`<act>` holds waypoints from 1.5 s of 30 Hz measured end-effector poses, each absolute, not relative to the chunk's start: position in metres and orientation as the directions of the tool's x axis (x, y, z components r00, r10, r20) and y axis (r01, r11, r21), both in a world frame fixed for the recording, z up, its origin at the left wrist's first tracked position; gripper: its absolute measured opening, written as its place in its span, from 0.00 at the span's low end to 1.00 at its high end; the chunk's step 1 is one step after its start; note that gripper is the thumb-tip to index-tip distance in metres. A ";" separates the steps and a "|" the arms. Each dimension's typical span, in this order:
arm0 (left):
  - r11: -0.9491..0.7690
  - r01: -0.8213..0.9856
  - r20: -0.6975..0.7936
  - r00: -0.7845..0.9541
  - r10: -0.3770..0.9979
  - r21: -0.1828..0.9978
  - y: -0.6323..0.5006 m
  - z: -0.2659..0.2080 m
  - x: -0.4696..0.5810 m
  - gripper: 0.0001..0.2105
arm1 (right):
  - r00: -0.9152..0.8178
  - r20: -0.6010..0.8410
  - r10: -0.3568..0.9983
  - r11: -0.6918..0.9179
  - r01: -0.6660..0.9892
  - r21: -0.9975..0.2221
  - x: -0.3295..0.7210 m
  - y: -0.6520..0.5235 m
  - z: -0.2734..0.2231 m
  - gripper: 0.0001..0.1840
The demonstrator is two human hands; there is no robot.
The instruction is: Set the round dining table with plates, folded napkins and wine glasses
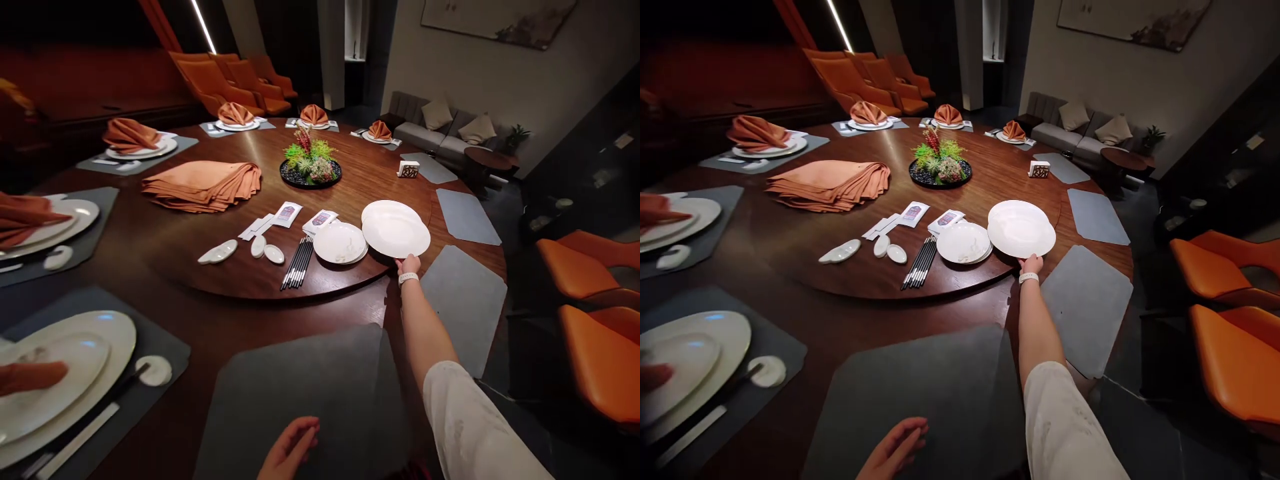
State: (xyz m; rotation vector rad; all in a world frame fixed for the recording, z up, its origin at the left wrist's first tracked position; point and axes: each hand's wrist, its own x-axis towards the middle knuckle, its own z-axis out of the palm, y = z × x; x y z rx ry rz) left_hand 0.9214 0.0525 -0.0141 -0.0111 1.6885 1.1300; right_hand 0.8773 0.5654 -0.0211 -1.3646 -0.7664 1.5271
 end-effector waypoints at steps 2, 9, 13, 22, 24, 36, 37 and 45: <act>0.564 -0.475 -0.737 -0.447 0.506 0.676 0.049 -0.003 0.940 0.32 | 0.017 -0.368 0.930 -0.351 -0.261 -0.899 0.910 0.551 -0.009 0.10; 0.470 -0.481 -0.672 -0.502 0.544 0.740 0.014 0.023 0.983 0.27 | -0.237 -0.290 0.927 -0.339 -0.198 -0.920 1.077 0.453 0.021 0.11; 0.232 -0.649 -0.676 -0.606 0.419 0.725 0.005 0.013 0.976 0.23 | -0.466 -0.382 0.798 -0.460 -0.063 -0.886 1.129 0.370 0.011 0.14; 0.155 -0.569 -0.590 -0.772 0.236 0.807 -0.016 -0.030 0.906 0.21 | -0.608 -0.588 0.533 -0.522 0.310 -0.794 1.103 0.230 -0.018 0.11; 0.235 -0.567 -0.612 -0.754 0.237 0.790 -0.027 -0.039 0.894 0.22 | -0.604 -0.609 0.515 -0.519 0.346 -0.782 1.094 0.227 -0.021 0.14; 0.524 -0.439 -0.655 -0.668 0.352 0.730 -0.037 -0.067 0.862 0.14 | -0.386 -0.508 0.770 -0.286 0.503 -0.815 1.067 0.216 -0.056 0.19; 0.544 -0.424 -0.657 -0.664 0.358 0.724 -0.038 -0.067 0.862 0.14 | -0.371 -0.501 0.782 -0.276 0.515 -0.812 1.069 0.215 -0.058 0.19; 0.773 -0.099 -0.591 -0.708 0.388 0.627 -0.052 -0.059 0.841 0.15 | -0.361 -0.285 0.888 -0.029 0.574 -0.818 1.016 0.277 -0.027 0.18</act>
